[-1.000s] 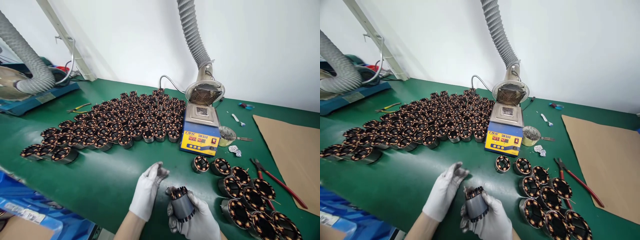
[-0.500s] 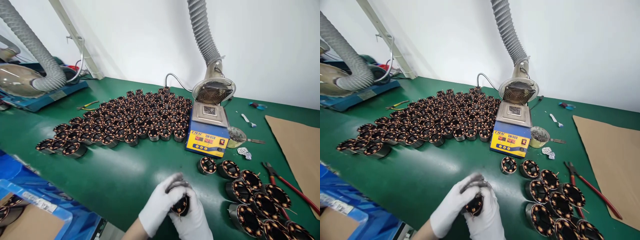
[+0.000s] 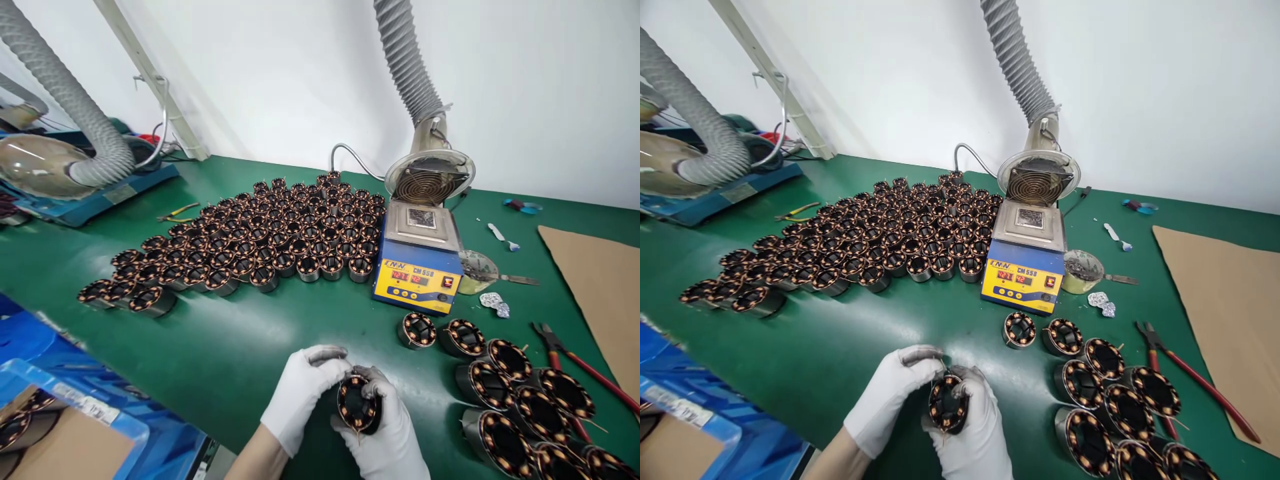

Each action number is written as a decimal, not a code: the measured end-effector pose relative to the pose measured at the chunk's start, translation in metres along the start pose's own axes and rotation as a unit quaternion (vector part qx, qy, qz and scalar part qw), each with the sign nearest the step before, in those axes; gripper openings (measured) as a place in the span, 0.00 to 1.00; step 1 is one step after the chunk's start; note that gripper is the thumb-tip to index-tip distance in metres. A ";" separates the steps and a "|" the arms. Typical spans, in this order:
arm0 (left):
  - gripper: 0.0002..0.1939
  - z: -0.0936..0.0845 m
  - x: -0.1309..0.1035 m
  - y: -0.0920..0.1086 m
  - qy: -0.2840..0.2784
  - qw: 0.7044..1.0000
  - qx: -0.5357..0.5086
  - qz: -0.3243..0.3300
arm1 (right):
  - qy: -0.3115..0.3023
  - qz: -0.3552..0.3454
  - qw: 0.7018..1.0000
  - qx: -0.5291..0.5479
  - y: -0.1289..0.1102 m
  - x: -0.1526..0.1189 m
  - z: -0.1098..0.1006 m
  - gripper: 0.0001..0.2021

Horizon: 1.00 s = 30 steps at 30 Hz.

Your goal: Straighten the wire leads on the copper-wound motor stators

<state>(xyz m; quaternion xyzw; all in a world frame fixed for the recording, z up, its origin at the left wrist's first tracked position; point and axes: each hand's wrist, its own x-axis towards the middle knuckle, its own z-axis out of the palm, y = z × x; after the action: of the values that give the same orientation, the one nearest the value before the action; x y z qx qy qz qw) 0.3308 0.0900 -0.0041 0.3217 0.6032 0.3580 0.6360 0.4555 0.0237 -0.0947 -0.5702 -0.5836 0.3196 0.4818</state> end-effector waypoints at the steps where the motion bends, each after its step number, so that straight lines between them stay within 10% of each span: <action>1: 0.09 0.003 0.000 -0.001 -0.005 1.000 0.001 -0.004 | -0.001 0.001 1.000 -0.002 0.000 0.000 0.000 0.26; 6: 0.07 0.009 0.000 0.004 0.046 0.998 0.032 0.026 | -0.001 -0.016 0.999 -0.029 -0.001 0.001 0.000 0.26; 10: 0.25 0.012 -0.005 0.011 0.038 0.997 0.064 0.035 | 0.018 -0.051 0.996 -0.072 -0.002 0.002 0.000 0.27; 14: 0.07 0.014 0.001 0.012 -0.042 0.997 0.056 0.018 | 0.029 -0.085 0.991 -0.099 -0.006 0.005 -0.002 0.20; 22: 0.20 -0.003 0.009 0.015 0.007 0.999 0.012 0.030 | 0.016 -0.087 0.988 -0.124 -0.006 0.005 -0.003 0.22; 30: 0.06 0.002 -0.001 0.003 -0.029 0.997 0.069 0.012 | 0.016 -0.105 0.985 -0.134 -0.013 0.010 -0.008 0.21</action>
<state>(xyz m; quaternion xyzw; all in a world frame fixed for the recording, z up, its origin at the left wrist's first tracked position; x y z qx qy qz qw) 0.3328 0.0909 -0.0009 0.3819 0.6039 0.3135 0.6254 0.4589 0.0304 -0.0778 -0.5705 -0.6698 0.1771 0.4411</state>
